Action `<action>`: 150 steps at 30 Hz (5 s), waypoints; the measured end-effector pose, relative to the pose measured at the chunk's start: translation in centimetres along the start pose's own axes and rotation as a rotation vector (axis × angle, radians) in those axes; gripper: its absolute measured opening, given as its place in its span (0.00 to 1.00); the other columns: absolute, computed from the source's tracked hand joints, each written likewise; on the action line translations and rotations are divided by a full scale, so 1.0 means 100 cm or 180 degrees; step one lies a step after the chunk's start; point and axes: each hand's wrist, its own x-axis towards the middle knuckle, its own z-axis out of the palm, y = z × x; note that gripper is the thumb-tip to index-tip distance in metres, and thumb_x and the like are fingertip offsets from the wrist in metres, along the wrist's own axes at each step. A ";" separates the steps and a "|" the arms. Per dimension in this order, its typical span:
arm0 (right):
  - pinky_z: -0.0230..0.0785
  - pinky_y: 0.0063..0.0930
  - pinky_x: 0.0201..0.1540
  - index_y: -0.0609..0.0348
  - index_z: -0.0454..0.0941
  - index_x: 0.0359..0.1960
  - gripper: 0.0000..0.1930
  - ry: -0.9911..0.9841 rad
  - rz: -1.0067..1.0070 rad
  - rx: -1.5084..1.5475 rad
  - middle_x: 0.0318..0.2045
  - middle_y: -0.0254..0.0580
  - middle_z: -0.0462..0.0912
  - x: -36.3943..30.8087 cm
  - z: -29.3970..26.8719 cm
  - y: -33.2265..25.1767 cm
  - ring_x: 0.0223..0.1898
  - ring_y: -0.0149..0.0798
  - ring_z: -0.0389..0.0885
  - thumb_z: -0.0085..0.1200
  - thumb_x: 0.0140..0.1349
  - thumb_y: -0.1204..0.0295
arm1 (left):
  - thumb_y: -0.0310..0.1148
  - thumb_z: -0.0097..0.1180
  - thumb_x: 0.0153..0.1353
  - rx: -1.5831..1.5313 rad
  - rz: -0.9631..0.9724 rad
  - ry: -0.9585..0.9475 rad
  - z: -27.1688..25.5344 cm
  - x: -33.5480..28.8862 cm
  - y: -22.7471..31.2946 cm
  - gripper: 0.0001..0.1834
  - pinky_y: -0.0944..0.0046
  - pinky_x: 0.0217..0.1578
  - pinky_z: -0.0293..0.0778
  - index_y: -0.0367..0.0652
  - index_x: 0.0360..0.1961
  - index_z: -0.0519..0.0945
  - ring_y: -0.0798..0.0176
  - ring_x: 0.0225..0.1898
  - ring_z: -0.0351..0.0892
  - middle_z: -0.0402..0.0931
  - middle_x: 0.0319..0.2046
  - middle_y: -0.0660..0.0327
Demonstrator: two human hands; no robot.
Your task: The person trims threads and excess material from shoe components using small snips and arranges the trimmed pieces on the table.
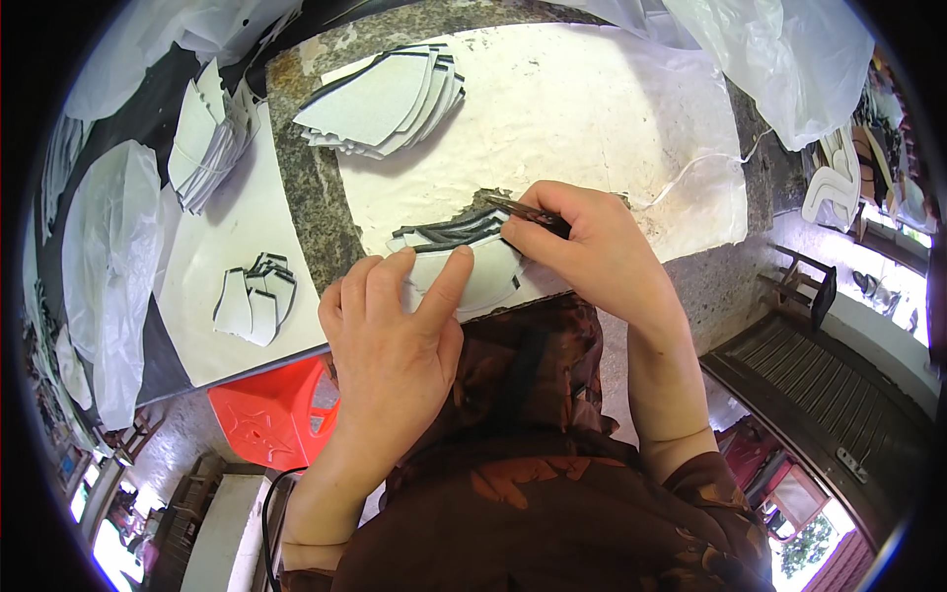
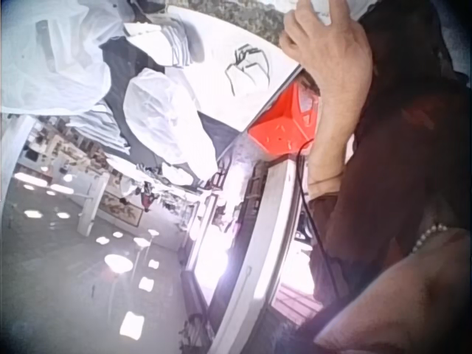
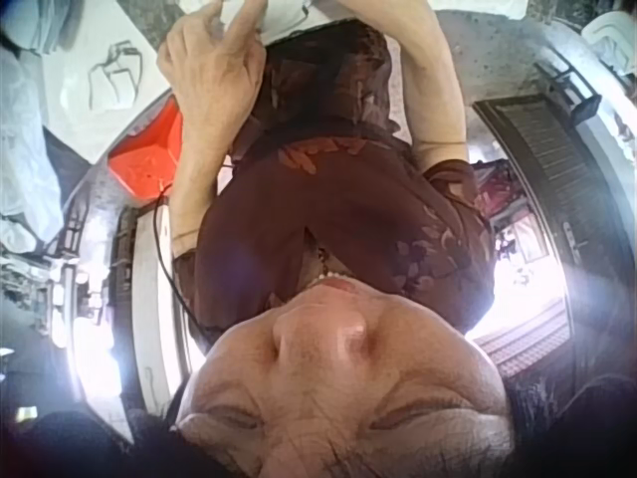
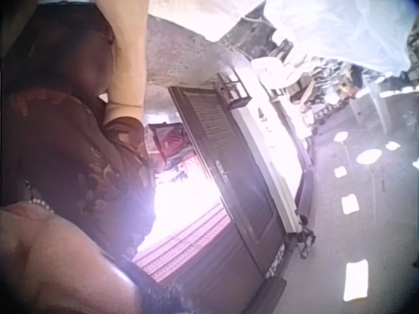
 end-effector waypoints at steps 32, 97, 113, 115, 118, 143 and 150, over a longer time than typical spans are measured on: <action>0.69 0.29 0.33 0.64 0.84 0.40 0.13 0.0209 -0.0437 0.0029 0.27 0.40 0.81 -0.019 0.001 0.000 0.27 0.33 0.75 0.69 0.57 0.70 | 0.30 0.69 0.56 -0.0420 -0.0227 0.0625 0.027 -0.015 -0.014 0.30 0.50 0.61 0.64 0.47 0.62 0.79 0.47 0.60 0.70 0.72 0.58 0.53; 0.71 0.26 0.32 0.57 0.85 0.36 0.07 0.0603 -0.1832 0.0085 0.31 0.38 0.84 -0.017 0.015 0.004 0.29 0.31 0.79 0.70 0.57 0.77 | 0.37 0.63 0.69 -0.2433 -0.0452 -0.0945 -0.034 0.039 -0.020 0.16 0.62 0.43 0.76 0.43 0.54 0.87 0.60 0.39 0.82 0.85 0.38 0.55; 0.66 0.21 0.30 0.58 0.83 0.34 0.07 0.0269 -0.1704 0.0646 0.28 0.32 0.83 -0.020 0.016 -0.003 0.27 0.26 0.76 0.67 0.56 0.79 | 0.42 0.57 0.75 -0.4133 -0.1109 -0.1727 -0.034 0.056 -0.035 0.16 0.70 0.37 0.67 0.38 0.39 0.85 0.74 0.33 0.70 0.76 0.30 0.69; 0.67 0.22 0.30 0.57 0.83 0.33 0.07 0.0320 -0.1798 0.0610 0.28 0.33 0.83 -0.019 0.016 -0.004 0.27 0.28 0.77 0.68 0.55 0.80 | 0.41 0.59 0.74 -0.3966 -0.1159 -0.1919 -0.040 0.062 -0.032 0.15 0.71 0.37 0.67 0.38 0.37 0.84 0.75 0.33 0.71 0.76 0.29 0.70; 0.67 0.22 0.29 0.57 0.83 0.33 0.08 0.0422 -0.2078 0.0553 0.27 0.33 0.82 -0.017 0.014 -0.003 0.26 0.27 0.76 0.68 0.54 0.81 | 0.39 0.60 0.73 -0.3838 -0.1097 -0.2015 -0.040 0.064 -0.027 0.14 0.72 0.34 0.67 0.39 0.35 0.83 0.77 0.31 0.71 0.76 0.27 0.72; 0.68 0.21 0.37 0.60 0.84 0.41 0.07 -0.0657 -0.0384 0.1544 0.33 0.26 0.79 -0.028 -0.011 -0.015 0.34 0.22 0.72 0.60 0.65 0.73 | 0.34 0.69 0.63 -0.2673 -0.0634 -0.1345 -0.047 0.050 -0.010 0.10 0.68 0.29 0.68 0.36 0.35 0.86 0.74 0.26 0.73 0.79 0.24 0.67; 0.76 0.32 0.45 0.53 0.85 0.46 0.15 -0.0304 -0.2131 -0.0174 0.48 0.39 0.82 -0.020 -0.017 -0.005 0.41 0.42 0.84 0.59 0.57 0.81 | 0.35 0.66 0.69 -0.3952 -0.1597 -0.1551 -0.044 0.036 -0.038 0.10 0.75 0.31 0.69 0.37 0.38 0.86 0.80 0.30 0.73 0.79 0.29 0.73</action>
